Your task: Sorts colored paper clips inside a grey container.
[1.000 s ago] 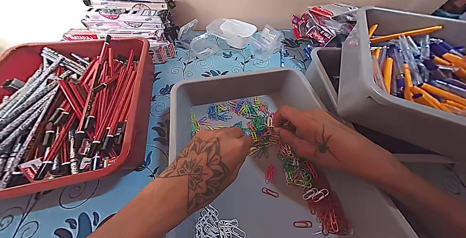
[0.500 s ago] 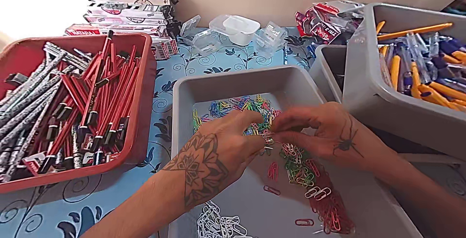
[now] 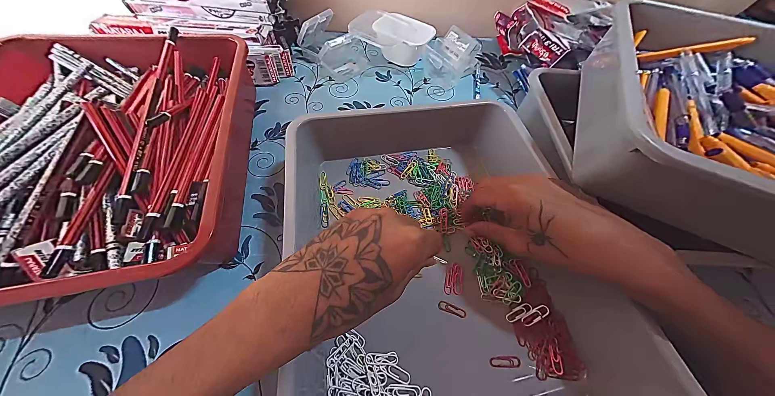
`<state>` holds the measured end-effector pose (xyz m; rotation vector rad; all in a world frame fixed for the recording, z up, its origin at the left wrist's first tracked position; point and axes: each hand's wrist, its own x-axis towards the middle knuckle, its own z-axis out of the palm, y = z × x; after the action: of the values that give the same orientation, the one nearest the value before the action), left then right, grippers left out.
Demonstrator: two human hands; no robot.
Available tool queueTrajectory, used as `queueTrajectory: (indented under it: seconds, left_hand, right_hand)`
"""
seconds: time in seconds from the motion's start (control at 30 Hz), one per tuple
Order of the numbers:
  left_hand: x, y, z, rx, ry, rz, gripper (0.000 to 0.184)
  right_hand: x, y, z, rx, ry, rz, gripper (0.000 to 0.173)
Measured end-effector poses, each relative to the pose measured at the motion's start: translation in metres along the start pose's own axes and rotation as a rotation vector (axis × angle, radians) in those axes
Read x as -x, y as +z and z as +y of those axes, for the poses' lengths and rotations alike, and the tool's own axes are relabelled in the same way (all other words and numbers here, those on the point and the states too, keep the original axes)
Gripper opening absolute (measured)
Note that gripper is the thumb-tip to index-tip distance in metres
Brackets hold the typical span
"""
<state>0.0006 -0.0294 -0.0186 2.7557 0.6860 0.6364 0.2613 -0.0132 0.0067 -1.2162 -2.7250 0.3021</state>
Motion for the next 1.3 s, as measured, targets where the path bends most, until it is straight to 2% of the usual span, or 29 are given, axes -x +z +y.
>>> queueTrajectory:
  seconds: [0.13,0.23,0.3,0.4,0.5,0.57,0.63,0.8,0.9,1.0,1.13,1.3]
  left_hand:
    - [-0.002,-0.003,0.004,-0.024,-0.028,-0.04,0.018]
    - [-0.018,-0.025,0.028,0.057,-0.312,-0.3,0.022]
    - [-0.021,-0.027,0.032,0.065,-0.359,-0.328,0.022]
    - [-0.018,-0.023,0.028,0.056,-0.305,-0.286,0.02]
    - [-0.009,-0.014,0.016,0.035,-0.178,-0.182,0.016]
    - [-0.007,-0.012,0.012,0.021,-0.126,-0.147,0.015]
    - [-0.006,-0.011,0.011,0.012,-0.109,-0.138,0.016]
    - [-0.013,-0.02,0.024,0.049,-0.216,-0.192,0.018]
    - [-0.007,-0.01,0.012,0.037,-0.05,-0.036,0.017]
    - [-0.003,0.0,0.0,0.021,0.102,0.114,0.02]
    - [-0.007,-0.002,0.001,0.09,0.127,0.186,0.021]
    - [-0.005,-0.002,-0.001,0.132,0.149,0.167,0.021]
  right_hand:
    - [0.001,0.003,0.002,0.044,-0.019,-0.008,0.008]
    - [0.001,0.004,0.0,0.041,0.027,0.092,0.014]
    - [-0.001,0.002,-0.004,0.035,0.073,0.182,0.016]
    - [-0.003,-0.003,-0.007,0.029,0.07,0.185,0.024]
    - [-0.002,0.004,0.001,0.039,-0.04,0.057,0.019]
    - [-0.002,0.004,0.001,0.068,-0.048,-0.033,0.016]
    - [-0.002,0.004,0.001,0.08,-0.047,-0.051,0.013]
    - [-0.004,0.004,-0.003,-0.039,-0.044,0.087,0.018]
    - [-0.005,0.0,-0.006,-0.255,-0.079,0.139,0.013]
    - [-0.002,-0.001,-0.011,-0.486,-0.063,0.108,0.009]
    - [0.002,0.002,-0.017,-0.551,-0.039,0.171,0.013]
    - [0.003,-0.001,-0.024,-0.57,-0.024,0.179,0.005]
